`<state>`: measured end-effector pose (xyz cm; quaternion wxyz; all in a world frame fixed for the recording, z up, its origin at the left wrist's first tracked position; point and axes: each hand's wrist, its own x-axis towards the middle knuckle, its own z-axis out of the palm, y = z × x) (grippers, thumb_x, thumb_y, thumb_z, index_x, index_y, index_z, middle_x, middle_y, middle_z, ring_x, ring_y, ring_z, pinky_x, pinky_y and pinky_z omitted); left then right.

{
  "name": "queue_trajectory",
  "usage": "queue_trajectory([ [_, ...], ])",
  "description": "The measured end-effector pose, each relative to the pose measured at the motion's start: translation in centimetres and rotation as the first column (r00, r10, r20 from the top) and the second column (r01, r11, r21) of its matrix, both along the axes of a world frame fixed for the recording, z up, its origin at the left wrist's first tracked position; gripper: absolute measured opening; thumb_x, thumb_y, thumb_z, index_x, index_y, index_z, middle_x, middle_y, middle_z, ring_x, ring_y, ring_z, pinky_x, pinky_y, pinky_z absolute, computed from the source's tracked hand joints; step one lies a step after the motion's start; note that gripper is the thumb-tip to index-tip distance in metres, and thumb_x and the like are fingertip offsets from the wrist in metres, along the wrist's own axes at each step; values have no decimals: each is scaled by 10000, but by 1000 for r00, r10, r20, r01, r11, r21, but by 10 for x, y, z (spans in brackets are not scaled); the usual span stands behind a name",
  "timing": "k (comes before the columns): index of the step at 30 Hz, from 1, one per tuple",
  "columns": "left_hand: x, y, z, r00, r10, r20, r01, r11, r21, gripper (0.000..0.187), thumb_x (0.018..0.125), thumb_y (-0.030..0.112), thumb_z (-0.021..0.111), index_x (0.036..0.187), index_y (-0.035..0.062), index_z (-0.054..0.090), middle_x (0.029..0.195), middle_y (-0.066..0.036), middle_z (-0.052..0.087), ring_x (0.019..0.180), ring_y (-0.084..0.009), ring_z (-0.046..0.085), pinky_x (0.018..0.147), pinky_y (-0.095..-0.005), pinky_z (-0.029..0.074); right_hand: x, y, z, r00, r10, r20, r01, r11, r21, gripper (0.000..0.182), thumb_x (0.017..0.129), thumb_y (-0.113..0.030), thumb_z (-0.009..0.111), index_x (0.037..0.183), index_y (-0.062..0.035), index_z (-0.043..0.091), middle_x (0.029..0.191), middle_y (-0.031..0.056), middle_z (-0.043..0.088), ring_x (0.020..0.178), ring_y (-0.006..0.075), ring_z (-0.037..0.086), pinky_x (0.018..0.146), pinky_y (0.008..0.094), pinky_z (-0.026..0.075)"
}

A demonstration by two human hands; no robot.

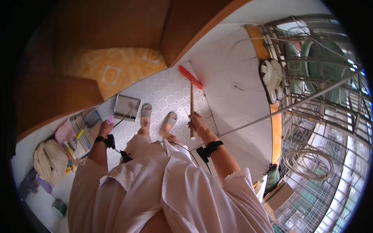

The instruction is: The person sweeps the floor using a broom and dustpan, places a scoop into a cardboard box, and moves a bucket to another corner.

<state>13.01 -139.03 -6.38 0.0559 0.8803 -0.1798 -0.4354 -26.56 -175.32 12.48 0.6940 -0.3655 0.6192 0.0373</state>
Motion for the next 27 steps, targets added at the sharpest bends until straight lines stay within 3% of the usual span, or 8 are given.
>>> queue_trajectory([
  [2,-3,4,10,998,-17,57,16,1000,18,413,863,390,629,1116,64,661,1106,-213,688,1059,-401,645,904,-481,515,4,5,-13,996,83,12,-81,993,-86,383,880,-137,626,1225,-25,506,713,22,512,565,133,546,472,272,459],
  [8,-5,4,28,998,56,-14,-54,992,112,430,864,398,638,1157,83,656,1174,-188,677,1102,-362,642,934,-468,507,29,25,12,907,403,-124,-413,908,-66,465,844,-52,598,1283,34,474,724,62,578,580,158,594,477,309,506],
  [11,-8,11,17,998,69,-16,-67,992,106,412,865,393,637,1159,106,658,1165,-174,684,1096,-362,646,931,-477,511,33,52,34,802,577,-152,-585,811,-5,672,855,-53,568,1475,17,319,672,89,602,520,187,601,462,343,521],
  [15,-7,12,3,996,86,-18,-84,991,100,388,874,387,627,1156,122,662,1164,-161,687,1098,-366,645,936,-482,512,34,77,50,611,772,-174,-770,631,94,803,847,-61,561,1562,-52,197,682,98,607,544,188,616,472,360,521],
  [18,-5,12,3,996,88,-14,-86,990,109,389,883,387,623,1171,128,659,1175,-157,685,1106,-369,641,944,-485,509,51,79,71,509,850,-139,-843,525,122,827,840,-66,573,1572,-62,188,673,84,603,545,180,610,476,349,518],
  [20,-2,9,6,994,107,8,-108,986,126,387,883,390,625,1168,133,665,1180,-152,685,1111,-369,639,950,-484,507,59,64,80,558,817,-145,-803,576,153,801,829,-56,596,1558,-66,266,657,63,592,528,151,582,462,317,499],
  [22,-1,15,-4,995,101,3,-101,988,117,395,881,392,629,1165,119,666,1183,-159,683,1115,-372,637,955,-483,506,65,40,95,694,717,-57,-697,690,193,768,818,-40,623,1535,-83,351,652,37,581,512,115,545,447,281,468],
  [27,-11,26,-6,992,119,-48,-115,991,69,394,879,375,636,1142,84,665,1156,-176,686,1102,-385,638,954,-483,503,68,42,130,691,705,-160,-698,708,106,755,816,-25,616,1528,-107,379,619,10,562,494,97,515,430,273,437],
])
